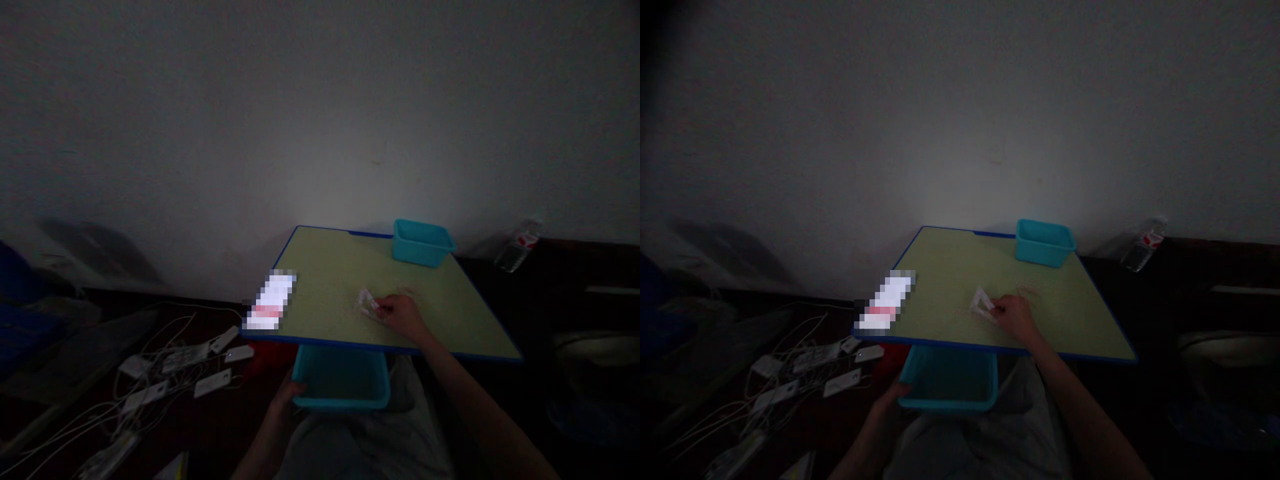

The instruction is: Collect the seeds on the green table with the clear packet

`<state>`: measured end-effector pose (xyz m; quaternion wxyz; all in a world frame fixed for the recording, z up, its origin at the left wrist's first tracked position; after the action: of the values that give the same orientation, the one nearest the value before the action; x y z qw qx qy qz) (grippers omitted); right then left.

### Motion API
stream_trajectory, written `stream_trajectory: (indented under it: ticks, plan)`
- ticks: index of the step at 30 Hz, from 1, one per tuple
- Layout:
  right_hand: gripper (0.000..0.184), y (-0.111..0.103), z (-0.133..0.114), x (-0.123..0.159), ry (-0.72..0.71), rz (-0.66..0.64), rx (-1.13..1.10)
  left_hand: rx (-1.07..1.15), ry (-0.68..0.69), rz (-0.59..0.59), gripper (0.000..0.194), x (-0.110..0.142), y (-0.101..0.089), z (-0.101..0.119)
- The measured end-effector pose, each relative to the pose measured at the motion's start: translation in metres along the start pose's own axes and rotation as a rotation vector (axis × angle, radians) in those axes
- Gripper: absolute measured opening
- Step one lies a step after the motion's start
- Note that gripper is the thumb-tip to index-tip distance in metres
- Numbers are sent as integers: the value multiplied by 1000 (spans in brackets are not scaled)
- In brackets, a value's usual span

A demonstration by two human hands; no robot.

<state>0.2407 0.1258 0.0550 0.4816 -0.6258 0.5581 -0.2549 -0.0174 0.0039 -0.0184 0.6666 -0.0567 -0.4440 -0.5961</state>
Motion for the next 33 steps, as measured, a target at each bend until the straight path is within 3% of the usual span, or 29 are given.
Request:
stream_trajectory:
  ticks: [6, 12, 21, 24, 28, 31, 33]
  plan:
    - [20, 5, -21, 9, -85, -68, -112, -85, -47, 97, 53, -1, -10, -4]
    - [22, 16, -35, 18, -103, -94, -244, -100, -76, 137, 48, 4, -4, 0]
    - [25, 24, -51, 26, -88, -87, -387, -162, 31, 73, 40, 21, 3, 5]
    - [26, 18, -44, 11, -85, -46, -411, -141, -3, 106, 46, 16, 1, 4]
    - [28, 12, -20, -28, 17, 95, -281, -82, -62, 89, 50, 2, -8, 0]
    - [29, 18, -9, -51, 98, 74, -206, -65, -54, 9, 52, -3, -15, 1]
    - [28, 25, -11, -56, 77, 44, -187, -50, -74, -45, 53, -2, -18, 2]
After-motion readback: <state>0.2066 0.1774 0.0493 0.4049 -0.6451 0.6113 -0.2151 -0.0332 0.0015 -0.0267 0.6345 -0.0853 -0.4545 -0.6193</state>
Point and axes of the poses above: each hand's wrist, its own x-axis away from the middle knuckle, its own y-axis out of the palm, z = x × y, the point moved 3 cm from there along -x, towards the middle knuckle, and after that the axes turned 4 degrees about -x, right-handed, at the moved point
